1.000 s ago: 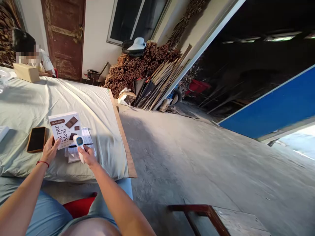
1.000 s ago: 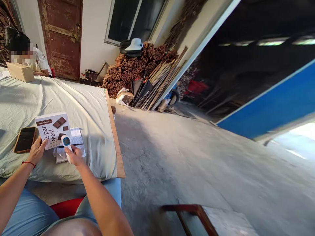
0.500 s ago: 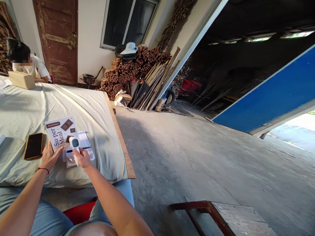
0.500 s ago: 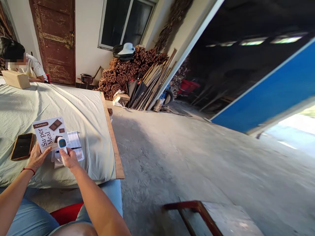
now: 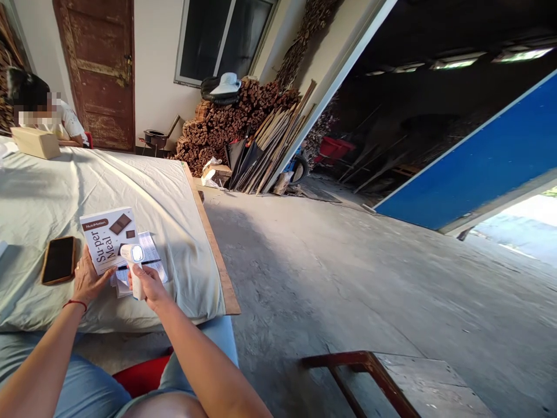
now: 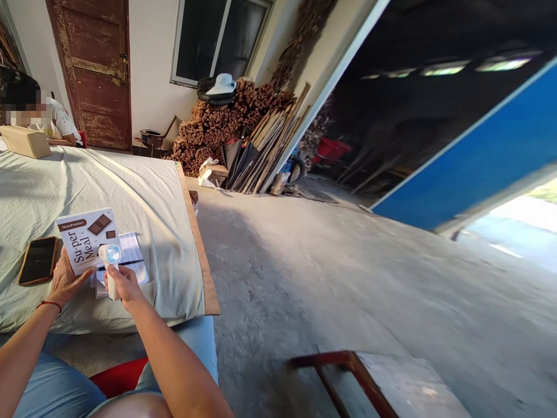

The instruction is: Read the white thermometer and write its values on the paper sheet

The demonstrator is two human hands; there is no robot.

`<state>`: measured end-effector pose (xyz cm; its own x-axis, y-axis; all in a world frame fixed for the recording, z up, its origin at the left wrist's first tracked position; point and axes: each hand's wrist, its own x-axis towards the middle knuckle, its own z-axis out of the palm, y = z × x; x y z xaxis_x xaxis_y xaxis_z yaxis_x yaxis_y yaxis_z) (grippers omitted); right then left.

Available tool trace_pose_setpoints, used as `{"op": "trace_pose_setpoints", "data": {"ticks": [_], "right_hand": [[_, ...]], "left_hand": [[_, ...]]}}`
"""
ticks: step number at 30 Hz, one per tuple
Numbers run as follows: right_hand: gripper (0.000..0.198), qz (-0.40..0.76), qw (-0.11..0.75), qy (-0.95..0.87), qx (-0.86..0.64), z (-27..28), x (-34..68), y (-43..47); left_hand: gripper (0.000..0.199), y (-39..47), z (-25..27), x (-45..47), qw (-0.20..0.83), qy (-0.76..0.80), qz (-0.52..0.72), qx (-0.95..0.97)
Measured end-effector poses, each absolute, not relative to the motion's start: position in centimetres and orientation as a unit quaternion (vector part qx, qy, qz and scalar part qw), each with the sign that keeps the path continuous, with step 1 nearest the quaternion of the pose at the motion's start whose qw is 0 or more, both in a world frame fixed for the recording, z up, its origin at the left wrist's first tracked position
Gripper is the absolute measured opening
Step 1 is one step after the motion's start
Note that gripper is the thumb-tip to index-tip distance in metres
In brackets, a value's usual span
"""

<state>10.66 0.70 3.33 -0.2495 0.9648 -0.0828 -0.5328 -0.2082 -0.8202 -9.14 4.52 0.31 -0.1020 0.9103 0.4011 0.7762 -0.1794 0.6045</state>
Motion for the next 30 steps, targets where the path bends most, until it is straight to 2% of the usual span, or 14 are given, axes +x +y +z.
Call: {"op": "trace_pose_setpoints", "data": {"ticks": [6, 8, 10, 13, 16, 20, 24, 27, 30], "right_hand": [[0.055, 0.687, 0.52, -0.399, -0.315, 3.6, 12.0, 0.4], [0.052, 0.628, 0.516, -0.454, -0.364, 3.4, 13.3, 1.0], [0.043, 0.513, 0.497, -0.533, -0.454, 3.2, 15.2, 1.9], [0.032, 0.297, 0.369, -0.61, -0.635, 2.8, 18.7, 3.4], [0.039, 0.187, 0.231, -0.625, -0.722, 2.3, 21.8, 4.6], [0.047, 0.123, 0.17, -0.636, -0.743, 1.7, 23.6, 5.1], [0.039, 0.053, 0.213, -0.678, -0.702, 0.8, 22.1, 4.7], [0.033, 0.057, 0.217, -0.742, -0.632, 0.1, 19.7, 4.6], [0.031, 0.068, 0.173, -0.774, -0.605, -0.3, 18.0, 4.8]], "left_hand": [[0.112, 4.7, 0.3, -8.5, 0.035, 0.68, 0.376, 0.628], [0.112, 4.8, 0.2, -8.5, 0.032, 0.685, 0.376, 0.623], [0.108, 4.9, 0.0, -8.7, 0.03, 0.689, 0.374, 0.619], [0.093, 5.1, -0.5, -8.9, 0.017, 0.697, 0.356, 0.623], [0.078, 5.4, -1.3, -9.1, 0.008, 0.709, 0.319, 0.629], [0.071, 5.3, -1.8, -8.9, 0.001, 0.714, 0.3, 0.633], [0.08, 3.8, -1.8, -8.3, -0.018, 0.688, 0.38, 0.619], [0.084, 1.3, -2.1, -6.9, -0.074, 0.662, 0.472, 0.577], [0.074, -2.0, -2.7, -3.3, -0.091, 0.611, 0.481, 0.623]]}}
